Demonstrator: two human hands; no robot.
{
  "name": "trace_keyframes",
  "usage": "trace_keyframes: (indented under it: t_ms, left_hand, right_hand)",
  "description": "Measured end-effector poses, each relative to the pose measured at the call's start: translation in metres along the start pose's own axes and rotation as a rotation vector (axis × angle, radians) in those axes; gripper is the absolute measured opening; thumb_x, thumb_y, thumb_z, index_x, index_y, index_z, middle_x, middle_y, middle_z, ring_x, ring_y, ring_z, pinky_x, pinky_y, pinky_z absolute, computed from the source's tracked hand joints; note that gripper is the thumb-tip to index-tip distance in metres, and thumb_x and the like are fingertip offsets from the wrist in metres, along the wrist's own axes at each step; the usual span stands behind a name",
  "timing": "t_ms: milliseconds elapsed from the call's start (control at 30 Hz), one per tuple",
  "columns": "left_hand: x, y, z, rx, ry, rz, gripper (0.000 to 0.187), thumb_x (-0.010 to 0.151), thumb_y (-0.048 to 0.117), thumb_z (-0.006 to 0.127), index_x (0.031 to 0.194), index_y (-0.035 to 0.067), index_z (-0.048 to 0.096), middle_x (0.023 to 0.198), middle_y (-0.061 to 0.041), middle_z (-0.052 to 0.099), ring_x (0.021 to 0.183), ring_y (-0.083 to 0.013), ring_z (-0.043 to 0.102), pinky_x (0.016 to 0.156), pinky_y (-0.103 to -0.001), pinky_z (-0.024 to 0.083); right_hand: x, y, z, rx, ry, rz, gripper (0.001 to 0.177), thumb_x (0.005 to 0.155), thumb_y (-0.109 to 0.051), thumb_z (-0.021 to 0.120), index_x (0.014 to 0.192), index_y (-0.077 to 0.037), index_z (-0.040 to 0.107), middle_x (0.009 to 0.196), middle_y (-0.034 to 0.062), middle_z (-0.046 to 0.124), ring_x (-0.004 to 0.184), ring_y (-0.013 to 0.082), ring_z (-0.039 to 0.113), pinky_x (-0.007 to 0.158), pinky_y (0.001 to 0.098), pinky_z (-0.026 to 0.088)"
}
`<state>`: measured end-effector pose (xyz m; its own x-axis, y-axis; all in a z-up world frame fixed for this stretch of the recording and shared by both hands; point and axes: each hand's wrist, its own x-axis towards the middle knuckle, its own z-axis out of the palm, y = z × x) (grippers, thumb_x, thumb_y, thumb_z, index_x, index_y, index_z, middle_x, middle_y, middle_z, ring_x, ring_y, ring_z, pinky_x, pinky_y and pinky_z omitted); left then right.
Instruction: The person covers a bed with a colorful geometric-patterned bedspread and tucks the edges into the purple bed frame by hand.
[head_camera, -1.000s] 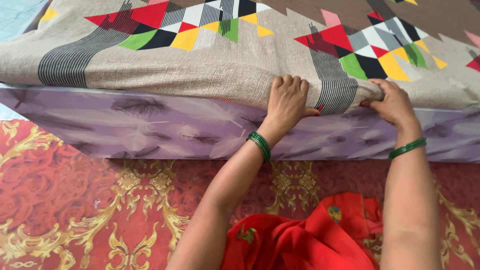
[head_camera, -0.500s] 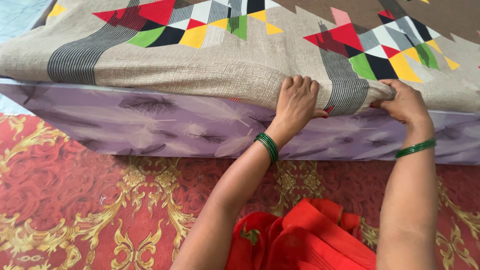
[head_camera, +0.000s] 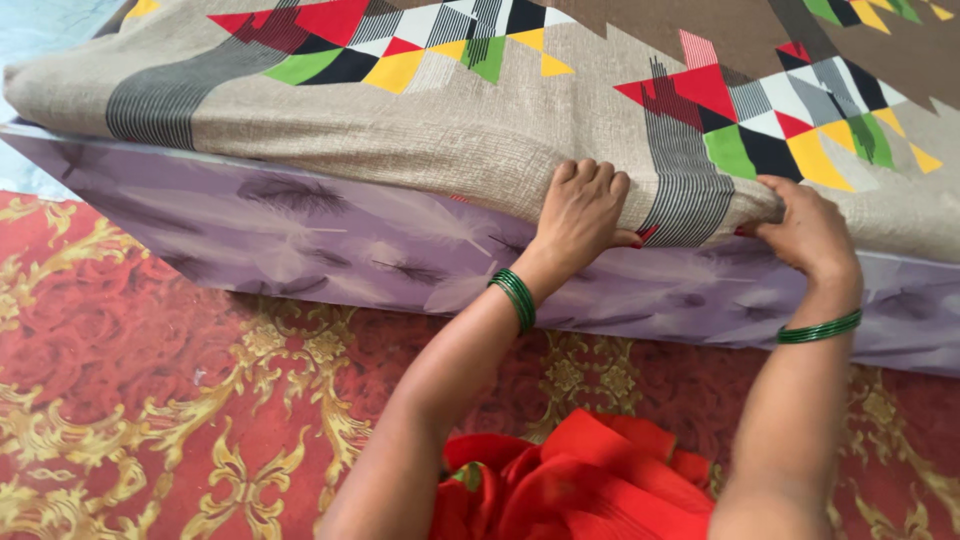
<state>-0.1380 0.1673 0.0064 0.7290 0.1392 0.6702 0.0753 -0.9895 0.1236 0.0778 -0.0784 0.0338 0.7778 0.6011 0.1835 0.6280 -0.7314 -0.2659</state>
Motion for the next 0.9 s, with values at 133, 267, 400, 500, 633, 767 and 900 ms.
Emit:
trace_keyframes:
  t_ms: [133,267,400,500,633,767,900]
  left_hand:
    - [0.001,0.001,-0.002,0.023,0.037,0.007,0.079,0.056,0.069,0.079,0.100,0.005,0.063,0.096,-0.007,0.061,0.099,-0.0257,0.057,0.091,-0.042,0.042]
    - [0.004,0.002,-0.001,0.061,0.012,-0.006,0.079,0.057,0.068,0.078,0.103,0.006,0.063,0.097,-0.007,0.062,0.099,-0.0256,0.057,0.091,-0.041,0.042]
    - [0.008,0.005,-0.003,0.080,0.031,-0.011,0.080,0.059,0.068,0.077,0.109,0.008,0.064,0.098,-0.006,0.063,0.100,-0.0250,0.058,0.092,-0.042,0.042]
    - [0.013,0.006,-0.003,0.116,-0.014,-0.027,0.080,0.061,0.069,0.076,0.112,0.009,0.064,0.099,-0.006,0.064,0.100,-0.0248,0.059,0.093,-0.043,0.042]
    - [0.023,0.002,-0.003,0.143,-0.094,-0.022,0.078,0.065,0.071,0.075,0.112,0.009,0.064,0.101,-0.007,0.066,0.101,-0.0252,0.060,0.093,-0.046,0.042]
    - [0.040,-0.006,0.008,0.166,-0.154,-0.037,0.077,0.071,0.073,0.073,0.112,0.008,0.064,0.103,-0.007,0.066,0.102,-0.0245,0.061,0.093,-0.047,0.043]
    - [0.048,-0.014,0.019,0.254,-0.011,0.040,0.080,0.070,0.070,0.073,0.117,0.007,0.061,0.105,-0.007,0.063,0.102,-0.0250,0.059,0.093,-0.048,0.044]
  right_hand:
    - [0.002,0.002,0.003,-0.075,-0.022,-0.173,0.085,0.075,-0.023,0.084,0.155,-0.021,0.053,0.146,0.0172,0.056,0.136,0.0375,0.050,0.111,0.0546,0.035]
    - [0.001,0.004,-0.001,0.174,-0.103,-0.393,0.077,0.084,-0.031,0.074,0.155,-0.024,0.046,0.163,0.0066,0.043,0.156,0.0306,0.026,0.119,0.0676,0.004]
    - [0.004,0.004,0.002,0.223,-0.084,-0.451,0.068,0.092,-0.039,0.066,0.156,-0.027,0.047,0.164,0.0021,0.044,0.157,0.0284,0.028,0.122,0.0649,0.003]
    - [0.009,-0.001,0.012,0.138,-0.037,-0.430,0.072,0.088,-0.036,0.072,0.155,-0.026,0.047,0.159,0.0056,0.049,0.153,0.0304,0.033,0.120,0.0634,0.007]
    - [0.012,-0.004,0.019,0.119,0.054,-0.409,0.078,0.084,-0.037,0.076,0.156,-0.024,0.048,0.138,0.0100,0.060,0.133,0.0302,0.050,0.119,0.0588,0.014]
    - [0.019,-0.007,0.029,0.079,0.168,-0.399,0.073,0.085,-0.037,0.080,0.152,-0.020,0.055,0.122,0.0071,0.066,0.120,0.0291,0.058,0.118,0.0556,0.020]
    - [0.023,-0.011,0.034,0.043,0.271,-0.387,0.071,0.085,-0.034,0.085,0.150,-0.018,0.059,0.117,0.0058,0.067,0.116,0.0276,0.059,0.118,0.0534,0.027]
